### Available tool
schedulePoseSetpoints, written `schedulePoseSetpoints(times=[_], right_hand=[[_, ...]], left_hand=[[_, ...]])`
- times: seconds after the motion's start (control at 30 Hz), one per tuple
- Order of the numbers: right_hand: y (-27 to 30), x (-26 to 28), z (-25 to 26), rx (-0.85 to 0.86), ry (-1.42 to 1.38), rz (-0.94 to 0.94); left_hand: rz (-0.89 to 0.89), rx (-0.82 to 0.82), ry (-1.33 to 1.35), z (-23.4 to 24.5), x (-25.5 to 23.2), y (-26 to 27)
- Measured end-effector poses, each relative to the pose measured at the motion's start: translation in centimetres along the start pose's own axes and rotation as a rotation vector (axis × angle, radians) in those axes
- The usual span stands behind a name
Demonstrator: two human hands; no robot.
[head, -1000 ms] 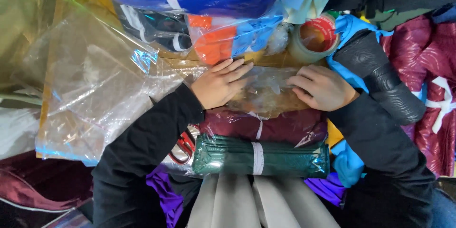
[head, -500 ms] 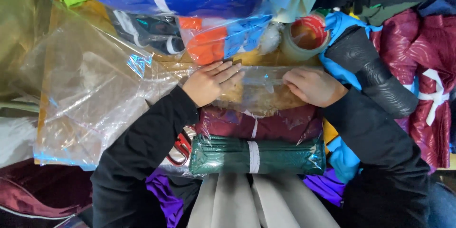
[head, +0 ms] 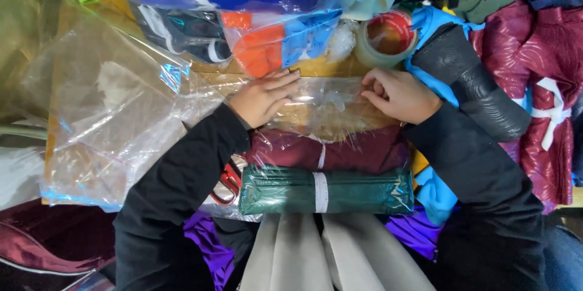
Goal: The person is folding various colored fabrics, placing them into clear plastic bags, and sealing the bags using adhesive tape.
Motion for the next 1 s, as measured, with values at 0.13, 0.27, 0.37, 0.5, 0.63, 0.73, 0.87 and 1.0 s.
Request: schedulePoseSetpoints(times=[0.13, 0.27, 0.37, 0.5, 0.63, 0.73, 0.87, 1.0], right_hand=[[0.3, 1.8, 1.0, -0.134, 0.265, 0.061], [0.2, 5.5, 1.7, -0.212, 0.214, 0.244], [-0.2, 5.9, 1.4, -0.094, 0.148, 0.273], [-0.6, 6.0, 1.1, 0.020, 0.106, 0.248], [-0.9, 5.8, 1.3, 0.041, 0.075, 0.223], [-0.3, 6.0, 1.8, -0.092, 0.179, 0.188], [0.0, 7.0, 2.2, -0.194, 0.210, 0.277], [0.3, 7.6, 1.7, -0.233, 0.239, 0.374]], left_hand=[[0.043, 0.018, -0.150, -0.8, -0.3, -0.4], [0.006, -0.070, -0.397, 0.0, -1.6, -0.3], [-0.019, -0.077, -0.337, 2.3, -2.9, -1.2], [-0.029, -0.136, -0.188, 2.6, -2.7, -1.7], [0.002, -0.096, -0.183, 1.0, -1.6, -1.3], [0.020, -0.048, -0.107, 0.2, -1.2, -1.3], [0.040, -0.020, -0.133, 0.4, -1.4, -1.4], [0.053, 0.029, -0.137, 0.3, -1.4, -1.4]])
Point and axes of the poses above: each hand's wrist, its own y-axis away from the middle knuckle, its own z-axis out of the back of the hand, x = y × z, the point moved 6 cm from there along -y, towards the middle knuckle, and after that the axes turned 15 degrees about x, right-handed, at the moved point
